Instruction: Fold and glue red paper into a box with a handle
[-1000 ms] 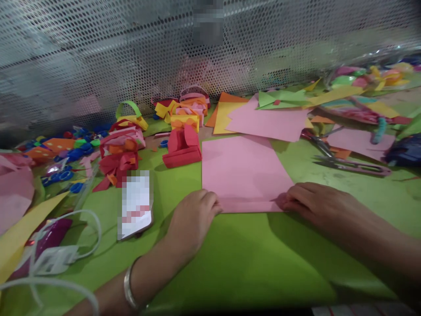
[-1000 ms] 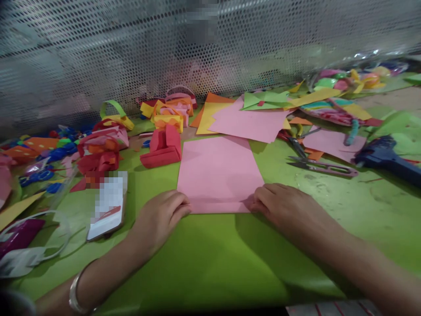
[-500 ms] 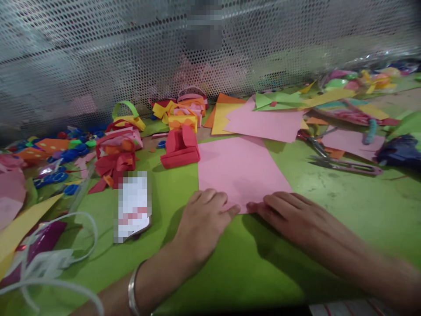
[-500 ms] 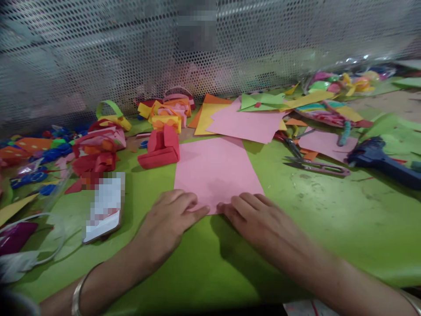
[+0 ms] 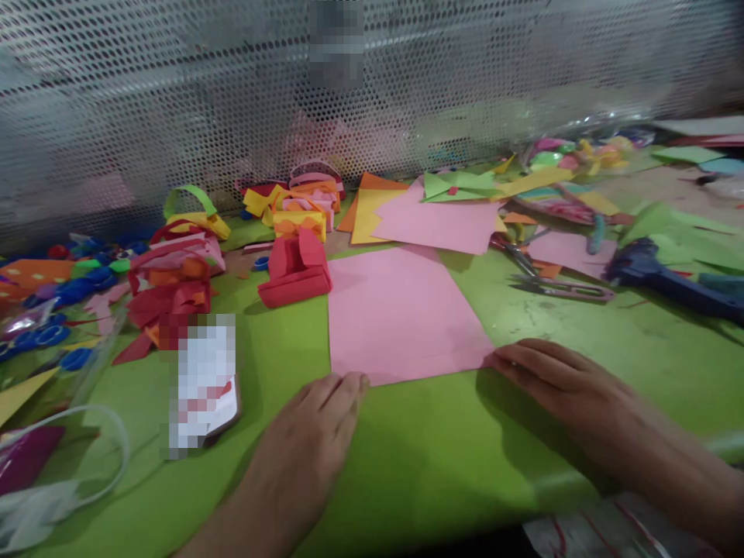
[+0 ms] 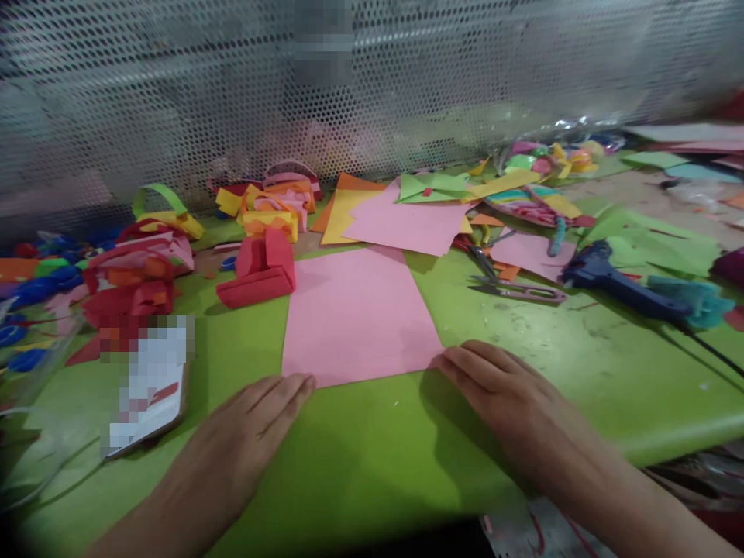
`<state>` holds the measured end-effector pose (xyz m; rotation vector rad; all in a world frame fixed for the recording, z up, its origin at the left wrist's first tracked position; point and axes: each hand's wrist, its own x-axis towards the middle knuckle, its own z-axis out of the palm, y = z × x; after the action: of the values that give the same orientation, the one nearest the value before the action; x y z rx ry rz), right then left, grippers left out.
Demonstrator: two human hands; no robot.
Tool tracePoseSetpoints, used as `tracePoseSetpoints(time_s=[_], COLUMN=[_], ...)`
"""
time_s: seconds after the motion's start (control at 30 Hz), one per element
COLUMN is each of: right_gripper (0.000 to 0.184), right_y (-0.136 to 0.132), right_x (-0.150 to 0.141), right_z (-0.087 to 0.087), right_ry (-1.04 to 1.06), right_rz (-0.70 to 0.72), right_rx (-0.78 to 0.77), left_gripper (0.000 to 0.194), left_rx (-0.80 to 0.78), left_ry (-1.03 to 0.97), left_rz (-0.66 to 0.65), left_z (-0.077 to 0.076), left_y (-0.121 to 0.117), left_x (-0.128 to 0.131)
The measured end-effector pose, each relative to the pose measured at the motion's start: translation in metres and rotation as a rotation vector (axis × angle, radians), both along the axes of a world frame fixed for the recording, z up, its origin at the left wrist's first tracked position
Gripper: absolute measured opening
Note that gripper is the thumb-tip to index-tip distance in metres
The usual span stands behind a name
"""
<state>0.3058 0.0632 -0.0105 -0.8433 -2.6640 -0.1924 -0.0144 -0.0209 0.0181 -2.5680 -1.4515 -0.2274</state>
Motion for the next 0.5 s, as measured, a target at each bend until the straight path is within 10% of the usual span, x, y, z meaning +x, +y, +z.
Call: tracePoseSetpoints(time_s=[0.23,0.37,0.5], right_gripper=[0.041,0.043,0.039], right_y=[0.008,0.007,-0.001], right_x=[-0.001,-0.005,-0.012], right_z=[0.005,0.008,0.012], right_ry=[-0.07,-0.051,-0.03], right_rz=[0.005,-0.03,-0.079], right_rx=[0.056,0.044,-0.031], left_gripper=[0.07,0.052,0.053], left_rx=[0.035,0.122,-0.169], left_ry=[0.096,-0.052,-0.042], left_rz=[-0.046,0.028,-0.333], left_z=[-0.013,-0.006,0.0], left_y=[-0.016,0.014,0.06], left_x=[-0.036,-0.001,0.044])
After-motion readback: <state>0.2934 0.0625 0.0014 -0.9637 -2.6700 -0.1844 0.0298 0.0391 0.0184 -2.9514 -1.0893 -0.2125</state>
